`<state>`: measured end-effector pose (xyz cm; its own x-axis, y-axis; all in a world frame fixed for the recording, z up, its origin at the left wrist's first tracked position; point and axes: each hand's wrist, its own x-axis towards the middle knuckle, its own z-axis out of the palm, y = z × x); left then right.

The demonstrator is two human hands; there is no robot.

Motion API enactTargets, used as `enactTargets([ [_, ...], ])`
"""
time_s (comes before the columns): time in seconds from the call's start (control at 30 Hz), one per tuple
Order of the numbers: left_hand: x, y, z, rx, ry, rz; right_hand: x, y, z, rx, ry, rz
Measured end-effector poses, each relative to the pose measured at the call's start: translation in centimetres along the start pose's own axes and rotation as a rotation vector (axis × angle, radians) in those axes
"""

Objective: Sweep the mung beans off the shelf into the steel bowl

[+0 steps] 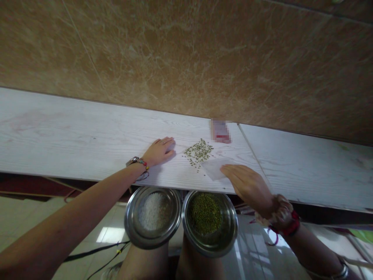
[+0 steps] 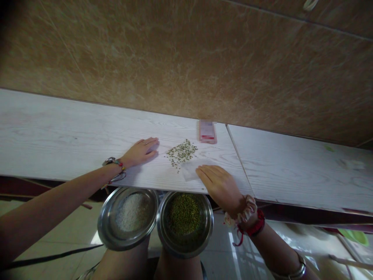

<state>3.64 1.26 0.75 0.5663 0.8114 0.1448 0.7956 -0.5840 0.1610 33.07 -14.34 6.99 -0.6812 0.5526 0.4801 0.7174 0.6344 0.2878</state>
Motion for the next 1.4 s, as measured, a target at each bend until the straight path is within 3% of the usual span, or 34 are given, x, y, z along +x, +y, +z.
enactTargets([
  [0.27,0.1,-0.3,0.4,-0.030,0.018,0.009,-0.8,-0.3,-1.4,0.105,0.016,-0.008],
  [0.57,0.0,-0.1,0.1,-0.019,0.003,0.003,0.3,0.5,0.1,0.028,-0.043,-0.042],
  [0.83,0.1,-0.4,0.6,-0.039,0.039,0.009,-1.4,-0.1,-3.4,0.131,-0.047,-0.031],
  [1.1,0.1,-0.1,0.3,-0.026,0.030,0.004,-1.8,0.4,-1.7,-0.010,-0.024,0.009],
  [1.4,0.1,-0.1,0.2,-0.032,0.037,0.012,-2.0,-0.3,-3.0,0.024,0.008,0.036],
])
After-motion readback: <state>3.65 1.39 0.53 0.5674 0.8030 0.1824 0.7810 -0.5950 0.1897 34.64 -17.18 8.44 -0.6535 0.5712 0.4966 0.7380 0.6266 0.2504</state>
